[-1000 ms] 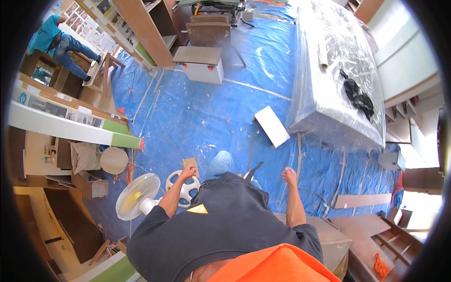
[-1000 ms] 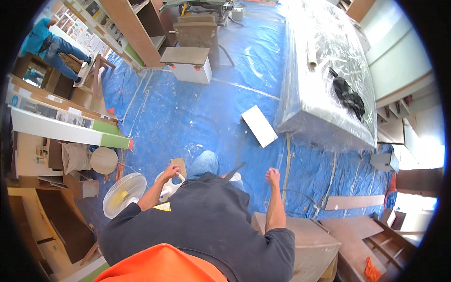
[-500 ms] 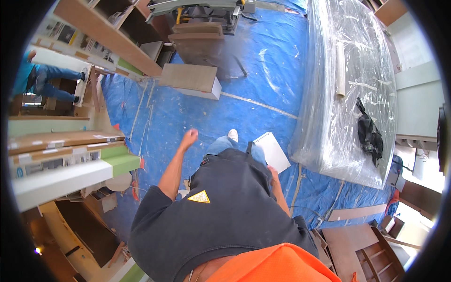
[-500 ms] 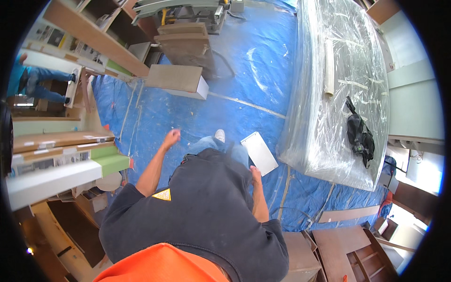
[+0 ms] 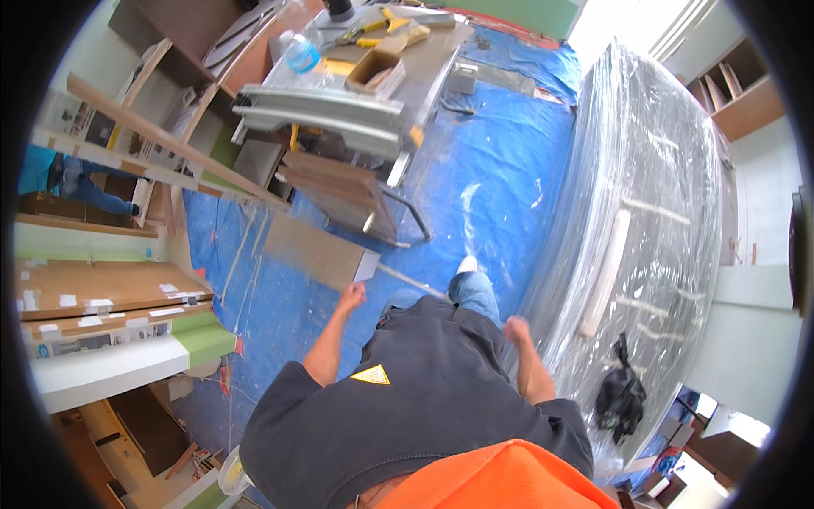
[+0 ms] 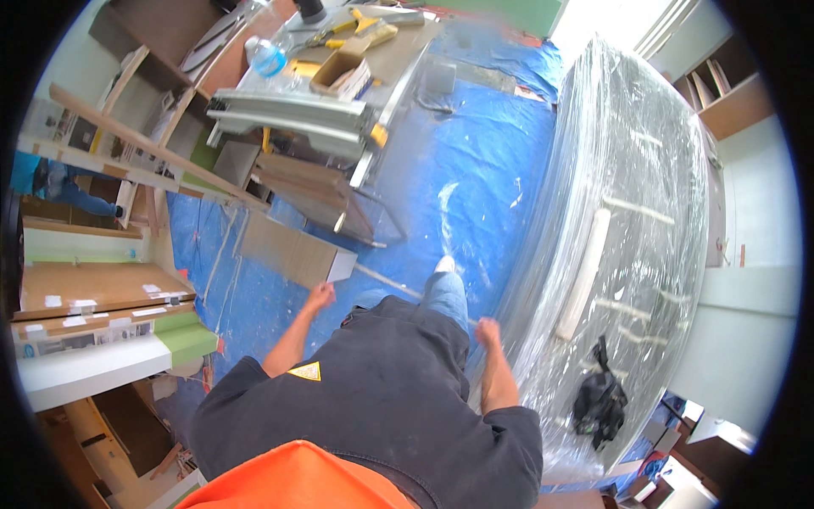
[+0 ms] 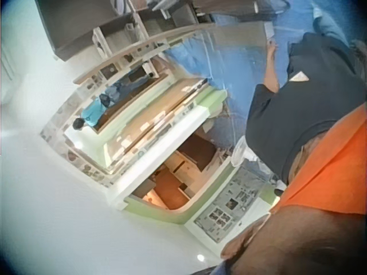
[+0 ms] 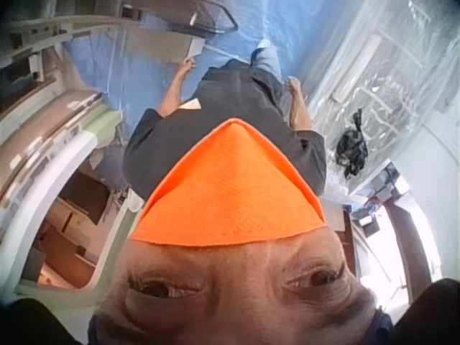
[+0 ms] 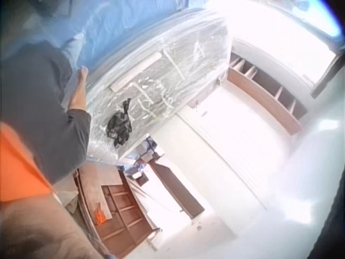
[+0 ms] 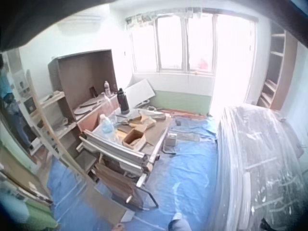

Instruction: The person cleans the inside of a white kitchen cabinet using a cloth and a sanding block. They wipe the interior surfaces, sand the edges, and repeatedly switch between wiping and sanding while standing in a renovation site.

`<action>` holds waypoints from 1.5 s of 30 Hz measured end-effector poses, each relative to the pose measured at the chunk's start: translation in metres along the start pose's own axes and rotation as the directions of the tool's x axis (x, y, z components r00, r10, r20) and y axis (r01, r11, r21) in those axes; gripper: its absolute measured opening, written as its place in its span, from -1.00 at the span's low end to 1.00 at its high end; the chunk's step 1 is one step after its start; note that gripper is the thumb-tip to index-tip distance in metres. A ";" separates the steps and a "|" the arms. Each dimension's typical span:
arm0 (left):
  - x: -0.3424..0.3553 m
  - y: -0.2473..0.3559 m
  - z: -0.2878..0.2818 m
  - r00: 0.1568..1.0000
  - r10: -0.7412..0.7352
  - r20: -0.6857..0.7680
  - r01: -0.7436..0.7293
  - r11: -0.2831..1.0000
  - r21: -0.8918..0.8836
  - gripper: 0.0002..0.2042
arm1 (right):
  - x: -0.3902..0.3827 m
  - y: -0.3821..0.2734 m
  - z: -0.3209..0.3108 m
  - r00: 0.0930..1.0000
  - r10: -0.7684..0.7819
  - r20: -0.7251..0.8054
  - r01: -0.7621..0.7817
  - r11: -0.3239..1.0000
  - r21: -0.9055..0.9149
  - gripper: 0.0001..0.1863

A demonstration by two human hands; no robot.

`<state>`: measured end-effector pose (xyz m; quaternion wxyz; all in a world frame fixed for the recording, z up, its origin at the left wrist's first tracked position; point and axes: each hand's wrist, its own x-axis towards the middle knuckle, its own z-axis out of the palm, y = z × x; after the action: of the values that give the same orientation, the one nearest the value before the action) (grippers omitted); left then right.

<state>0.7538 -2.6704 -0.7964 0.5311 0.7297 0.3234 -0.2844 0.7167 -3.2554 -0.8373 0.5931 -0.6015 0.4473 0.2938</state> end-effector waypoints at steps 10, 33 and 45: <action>0.011 0.088 0.140 0.963 -0.069 0.260 0.194 0.849 -0.492 -0.73 | 0.180 -0.575 0.024 0.626 -0.779 0.027 0.779 0.624 -0.065 -0.62; 0.123 0.483 0.341 0.793 -0.541 -0.282 0.108 0.579 -0.808 -0.63 | 0.494 -1.016 0.323 0.614 -0.551 0.565 0.761 0.602 -0.241 -0.64; 0.125 0.667 0.467 0.709 -0.639 -0.299 0.328 0.674 -0.662 -0.63 | 0.506 -1.160 0.528 0.492 -0.478 0.727 0.868 0.330 -0.371 -0.70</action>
<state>1.3157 -3.2487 -0.6248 0.5167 0.4684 0.7085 -0.1078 2.0546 -2.9562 -0.8273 0.4710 -0.8122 -0.1786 0.2944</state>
